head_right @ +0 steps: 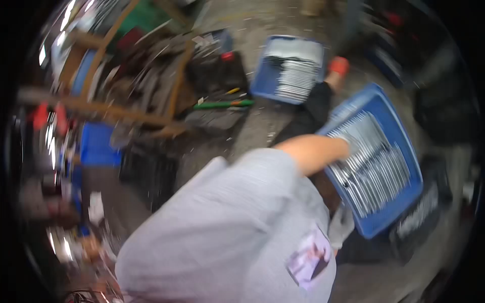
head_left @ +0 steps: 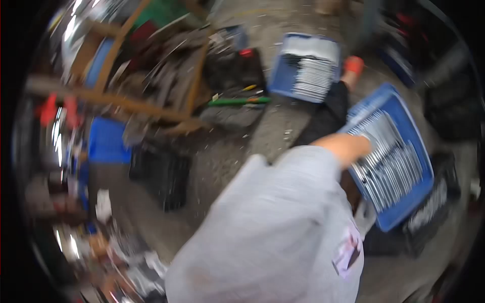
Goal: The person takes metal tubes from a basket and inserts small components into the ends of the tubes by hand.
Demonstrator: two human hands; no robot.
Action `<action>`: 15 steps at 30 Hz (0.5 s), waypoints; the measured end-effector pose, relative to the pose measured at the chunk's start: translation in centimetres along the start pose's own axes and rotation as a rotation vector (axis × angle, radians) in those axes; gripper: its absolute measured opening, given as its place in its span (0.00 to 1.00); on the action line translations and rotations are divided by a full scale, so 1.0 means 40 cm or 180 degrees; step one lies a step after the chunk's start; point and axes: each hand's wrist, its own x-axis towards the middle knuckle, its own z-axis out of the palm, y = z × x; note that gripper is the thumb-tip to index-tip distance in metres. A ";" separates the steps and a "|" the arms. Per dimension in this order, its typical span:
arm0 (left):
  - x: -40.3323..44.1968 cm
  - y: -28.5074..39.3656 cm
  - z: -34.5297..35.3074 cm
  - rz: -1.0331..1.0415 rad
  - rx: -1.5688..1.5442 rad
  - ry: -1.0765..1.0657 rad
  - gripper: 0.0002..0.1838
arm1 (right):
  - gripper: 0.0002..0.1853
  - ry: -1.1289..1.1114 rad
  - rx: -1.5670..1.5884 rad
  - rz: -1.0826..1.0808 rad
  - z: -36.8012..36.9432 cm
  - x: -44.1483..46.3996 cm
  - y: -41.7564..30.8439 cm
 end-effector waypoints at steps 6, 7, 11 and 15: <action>-0.077 -0.158 -0.030 -0.0676 -0.0472 -0.0405 0.29 | 0.18 -0.0760 0.0014 0.0333 -0.032 0.018 -0.012; -0.066 -0.173 -0.057 -0.0661 -0.0483 -0.0501 0.28 | 0.19 -0.0299 0.1950 0.0059 0.045 0.019 0.229; 0.091 -0.146 -0.046 -0.0355 -0.0572 -0.0965 0.26 | 0.16 -0.0148 0.0996 0.0047 0.020 -0.008 0.058; 0.467 0.064 0.401 0.0463 -0.0671 -0.1621 0.25 | 0.14 0.0151 -0.0227 -0.0072 -0.040 -0.005 -0.071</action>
